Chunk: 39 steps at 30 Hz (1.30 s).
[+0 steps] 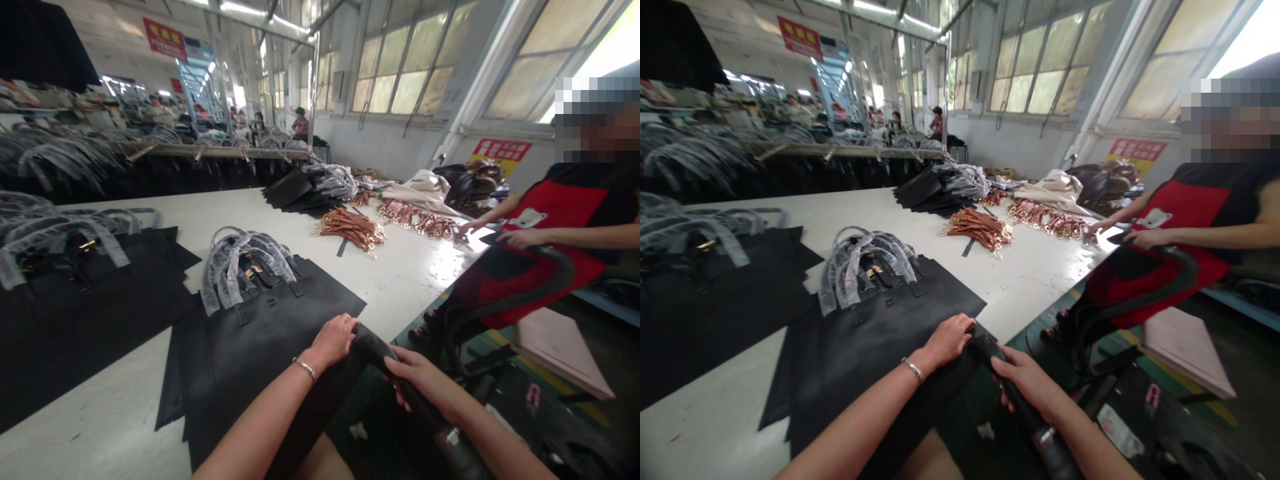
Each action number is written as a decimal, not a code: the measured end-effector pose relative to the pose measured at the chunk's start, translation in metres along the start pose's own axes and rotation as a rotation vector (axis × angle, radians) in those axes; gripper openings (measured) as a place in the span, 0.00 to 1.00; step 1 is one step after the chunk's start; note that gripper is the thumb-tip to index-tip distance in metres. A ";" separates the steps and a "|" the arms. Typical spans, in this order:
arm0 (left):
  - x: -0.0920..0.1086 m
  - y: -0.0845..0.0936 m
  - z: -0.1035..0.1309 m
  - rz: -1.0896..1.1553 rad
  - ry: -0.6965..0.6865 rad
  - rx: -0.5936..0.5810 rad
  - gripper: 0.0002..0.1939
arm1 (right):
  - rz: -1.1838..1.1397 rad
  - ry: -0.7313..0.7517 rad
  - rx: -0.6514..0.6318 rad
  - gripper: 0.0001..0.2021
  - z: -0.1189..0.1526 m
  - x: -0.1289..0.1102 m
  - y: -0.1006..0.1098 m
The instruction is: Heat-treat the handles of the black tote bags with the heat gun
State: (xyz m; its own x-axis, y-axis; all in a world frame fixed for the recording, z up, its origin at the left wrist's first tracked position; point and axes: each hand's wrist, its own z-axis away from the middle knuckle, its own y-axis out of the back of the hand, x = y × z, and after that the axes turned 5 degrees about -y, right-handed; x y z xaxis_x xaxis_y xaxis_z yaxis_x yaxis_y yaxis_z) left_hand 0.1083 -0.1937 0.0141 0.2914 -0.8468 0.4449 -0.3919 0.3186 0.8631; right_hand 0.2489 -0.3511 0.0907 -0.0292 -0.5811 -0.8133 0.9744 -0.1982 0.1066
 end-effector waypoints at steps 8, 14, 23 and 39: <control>0.005 0.000 -0.001 -0.205 -0.060 -0.012 0.12 | 0.023 0.165 0.322 0.33 -0.006 -0.008 0.025; 0.017 -0.005 -0.028 -0.416 -0.448 -0.094 0.07 | -0.135 0.088 0.329 0.38 0.014 0.016 0.036; 0.023 -0.028 -0.050 -0.527 -0.693 -0.187 0.13 | -0.245 0.041 0.344 0.38 0.020 0.054 0.049; 0.007 -0.001 -0.051 -0.327 -0.254 -0.164 0.09 | -0.199 0.049 0.275 0.40 0.028 0.047 0.045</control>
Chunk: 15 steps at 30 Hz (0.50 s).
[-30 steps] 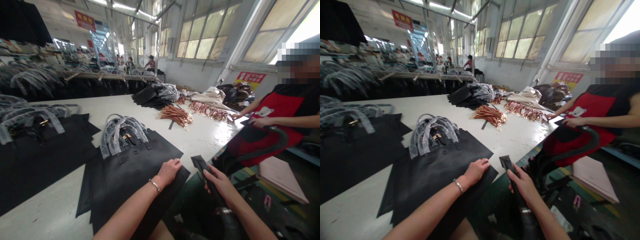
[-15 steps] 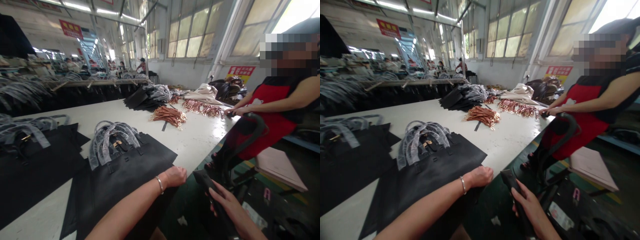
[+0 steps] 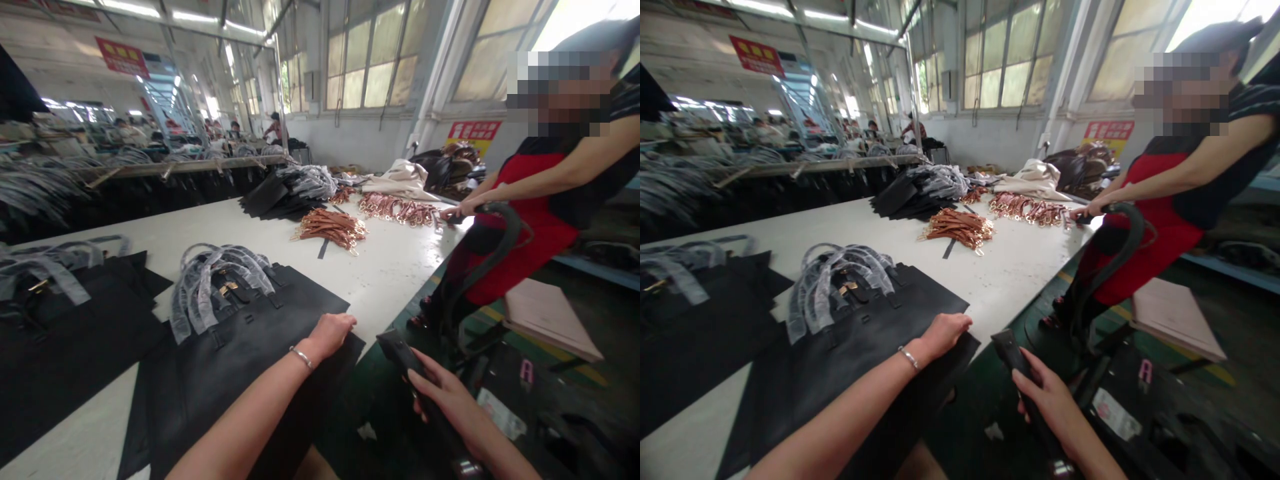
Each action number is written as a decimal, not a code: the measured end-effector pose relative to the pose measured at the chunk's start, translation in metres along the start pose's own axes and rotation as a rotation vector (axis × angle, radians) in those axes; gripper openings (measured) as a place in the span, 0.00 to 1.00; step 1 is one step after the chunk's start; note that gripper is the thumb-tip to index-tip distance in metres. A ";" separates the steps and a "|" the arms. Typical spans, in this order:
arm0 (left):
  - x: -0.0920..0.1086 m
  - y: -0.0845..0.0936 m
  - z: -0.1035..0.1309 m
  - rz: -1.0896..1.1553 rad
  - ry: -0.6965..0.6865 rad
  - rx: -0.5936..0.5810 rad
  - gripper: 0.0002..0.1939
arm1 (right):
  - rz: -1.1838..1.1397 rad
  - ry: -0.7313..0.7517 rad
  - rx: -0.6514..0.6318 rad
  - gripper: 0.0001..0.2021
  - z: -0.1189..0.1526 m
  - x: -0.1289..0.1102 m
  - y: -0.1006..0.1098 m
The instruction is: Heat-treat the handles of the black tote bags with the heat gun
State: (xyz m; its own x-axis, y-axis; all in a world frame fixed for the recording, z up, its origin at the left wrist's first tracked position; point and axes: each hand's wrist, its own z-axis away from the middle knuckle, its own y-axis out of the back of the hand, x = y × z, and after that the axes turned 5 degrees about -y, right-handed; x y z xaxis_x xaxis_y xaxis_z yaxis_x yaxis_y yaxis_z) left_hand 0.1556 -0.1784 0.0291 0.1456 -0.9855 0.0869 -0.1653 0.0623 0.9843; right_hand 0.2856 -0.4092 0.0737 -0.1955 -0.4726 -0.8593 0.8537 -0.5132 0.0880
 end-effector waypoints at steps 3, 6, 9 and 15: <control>0.001 0.006 0.005 -0.038 -0.170 -0.050 0.07 | 0.008 -0.014 -0.010 0.41 -0.004 0.003 -0.001; 0.014 0.005 -0.001 -0.139 -0.346 -0.094 0.08 | -0.006 -0.010 -0.012 0.41 -0.008 0.005 -0.004; 0.026 -0.003 -0.009 -0.194 -0.412 -0.089 0.12 | -0.016 -0.007 -0.009 0.41 -0.008 0.004 -0.006; 0.027 -0.011 -0.012 -0.246 -0.521 -0.056 0.12 | -0.043 -0.030 -0.001 0.41 -0.006 0.006 -0.003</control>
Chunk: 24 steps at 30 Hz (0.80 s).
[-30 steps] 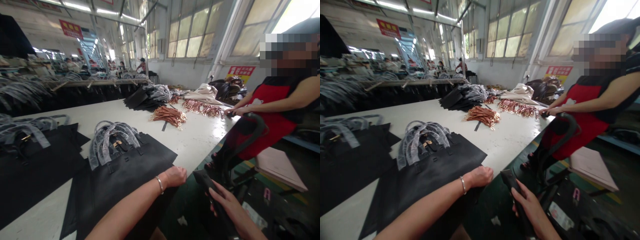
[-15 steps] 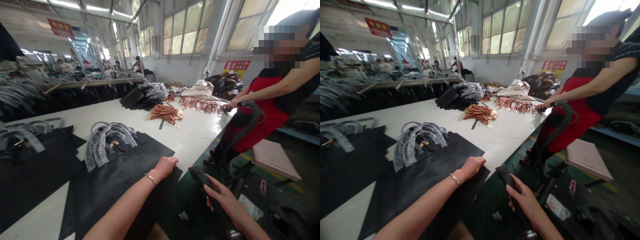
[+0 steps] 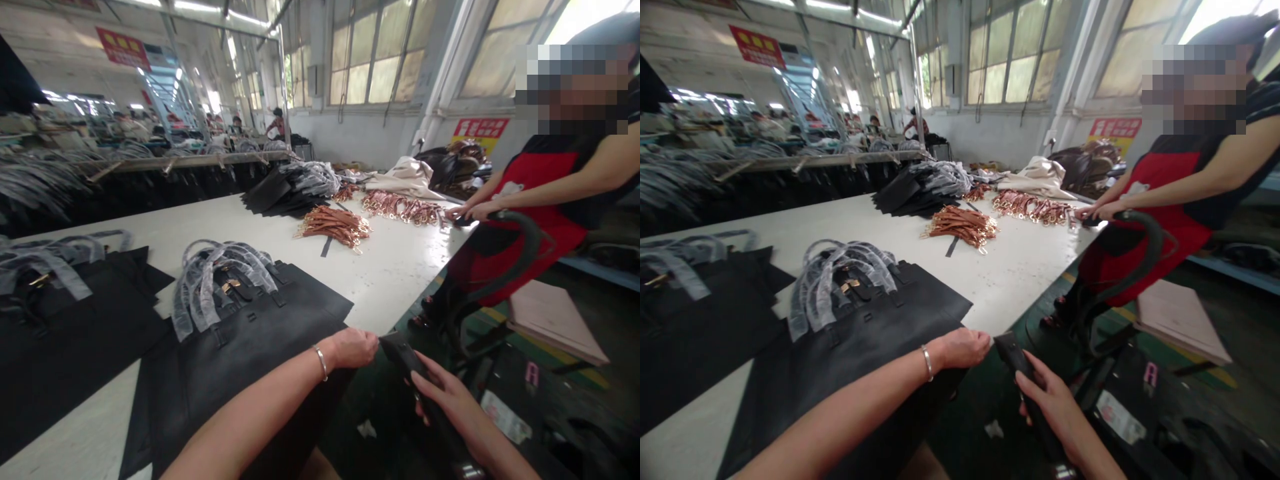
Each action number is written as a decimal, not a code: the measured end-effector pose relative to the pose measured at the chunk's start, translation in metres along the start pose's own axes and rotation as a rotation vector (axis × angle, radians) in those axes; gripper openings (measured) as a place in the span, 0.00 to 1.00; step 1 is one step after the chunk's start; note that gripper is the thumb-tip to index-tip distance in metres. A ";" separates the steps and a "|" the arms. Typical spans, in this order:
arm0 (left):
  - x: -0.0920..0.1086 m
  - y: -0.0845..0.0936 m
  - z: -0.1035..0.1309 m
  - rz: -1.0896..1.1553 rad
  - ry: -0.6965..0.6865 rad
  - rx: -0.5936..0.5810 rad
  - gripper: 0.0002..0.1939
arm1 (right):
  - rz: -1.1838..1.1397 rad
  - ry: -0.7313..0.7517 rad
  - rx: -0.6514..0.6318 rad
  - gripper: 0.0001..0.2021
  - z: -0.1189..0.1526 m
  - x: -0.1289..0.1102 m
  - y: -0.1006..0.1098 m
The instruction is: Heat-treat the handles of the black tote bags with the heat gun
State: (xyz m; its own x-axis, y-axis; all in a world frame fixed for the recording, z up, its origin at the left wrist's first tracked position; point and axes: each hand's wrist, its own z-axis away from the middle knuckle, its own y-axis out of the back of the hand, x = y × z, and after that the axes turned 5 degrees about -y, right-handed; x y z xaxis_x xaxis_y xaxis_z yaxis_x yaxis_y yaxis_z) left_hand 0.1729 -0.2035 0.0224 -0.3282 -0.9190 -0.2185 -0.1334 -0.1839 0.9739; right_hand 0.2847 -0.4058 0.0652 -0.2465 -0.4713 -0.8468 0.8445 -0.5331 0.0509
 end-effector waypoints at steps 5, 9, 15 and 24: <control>-0.002 0.002 -0.001 0.083 0.096 0.019 0.12 | -0.006 -0.010 0.020 0.40 -0.002 0.004 0.002; -0.008 0.003 0.005 0.268 0.403 0.068 0.10 | -0.001 0.007 0.012 0.40 0.002 -0.001 0.000; -0.014 -0.003 0.023 0.559 0.659 0.127 0.07 | -0.005 0.018 0.020 0.40 0.000 0.001 0.001; -0.007 -0.009 0.011 0.518 0.635 0.104 0.09 | -0.001 -0.031 0.018 0.43 0.004 0.005 -0.004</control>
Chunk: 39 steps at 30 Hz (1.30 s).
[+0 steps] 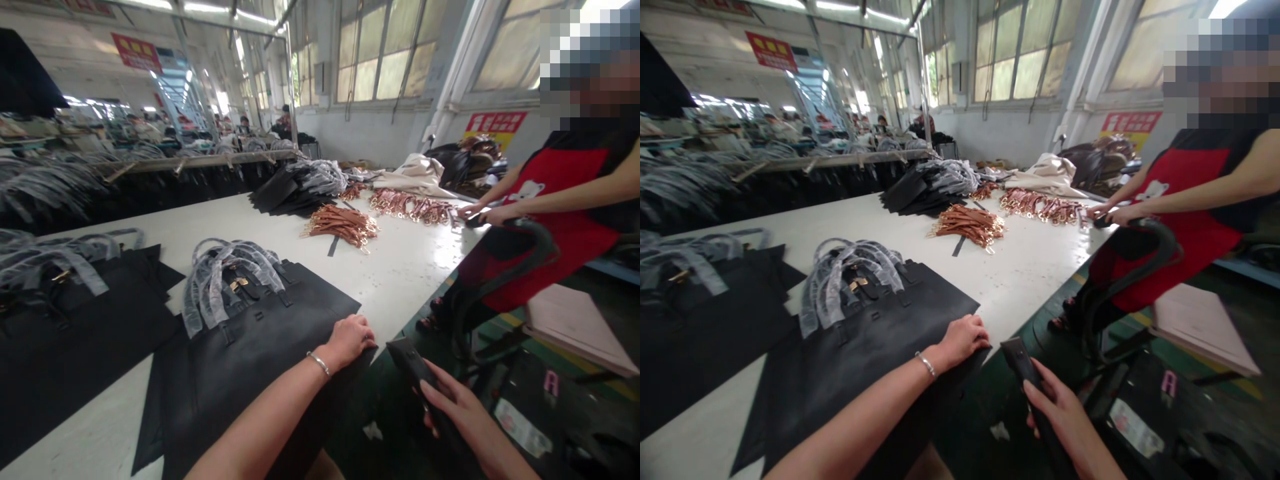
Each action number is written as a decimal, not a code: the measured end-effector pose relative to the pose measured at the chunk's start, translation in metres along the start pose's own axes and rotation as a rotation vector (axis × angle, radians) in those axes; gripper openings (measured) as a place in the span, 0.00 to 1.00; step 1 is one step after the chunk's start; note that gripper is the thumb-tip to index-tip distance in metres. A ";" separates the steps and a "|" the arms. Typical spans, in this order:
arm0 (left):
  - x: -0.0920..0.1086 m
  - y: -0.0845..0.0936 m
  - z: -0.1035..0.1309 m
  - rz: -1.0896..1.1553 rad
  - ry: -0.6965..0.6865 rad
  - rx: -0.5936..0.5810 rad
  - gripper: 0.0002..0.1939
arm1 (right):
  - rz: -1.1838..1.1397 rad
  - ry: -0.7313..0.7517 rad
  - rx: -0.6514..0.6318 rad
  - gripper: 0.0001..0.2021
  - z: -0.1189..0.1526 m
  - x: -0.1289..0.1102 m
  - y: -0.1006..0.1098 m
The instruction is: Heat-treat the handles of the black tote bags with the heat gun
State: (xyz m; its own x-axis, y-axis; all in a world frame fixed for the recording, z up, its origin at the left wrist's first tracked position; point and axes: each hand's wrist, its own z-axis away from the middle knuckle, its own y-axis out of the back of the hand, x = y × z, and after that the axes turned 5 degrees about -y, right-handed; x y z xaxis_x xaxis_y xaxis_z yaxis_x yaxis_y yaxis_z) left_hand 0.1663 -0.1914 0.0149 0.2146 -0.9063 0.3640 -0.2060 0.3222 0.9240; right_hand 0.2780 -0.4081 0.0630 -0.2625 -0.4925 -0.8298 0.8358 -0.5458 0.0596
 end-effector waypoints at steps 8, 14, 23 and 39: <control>0.006 -0.001 0.007 0.030 0.093 0.056 0.12 | 0.020 0.013 0.001 0.41 -0.001 0.004 0.001; 0.001 0.007 0.008 0.209 0.259 0.034 0.13 | 0.003 0.034 -0.004 0.41 -0.003 0.004 0.001; -0.005 0.016 0.008 0.352 0.215 -0.044 0.13 | 0.040 0.058 -0.029 0.42 0.001 -0.012 -0.003; -0.001 0.004 0.067 -0.044 0.139 0.216 0.17 | 0.179 -0.079 -0.175 0.33 0.001 -0.020 -0.005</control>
State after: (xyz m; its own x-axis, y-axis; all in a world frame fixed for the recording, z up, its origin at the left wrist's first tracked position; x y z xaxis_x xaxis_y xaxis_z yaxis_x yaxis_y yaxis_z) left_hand 0.1010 -0.2076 0.0107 0.3541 -0.8672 0.3502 -0.3894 0.2037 0.8983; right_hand 0.2787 -0.3969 0.0797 -0.1344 -0.6257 -0.7684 0.9413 -0.3229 0.0983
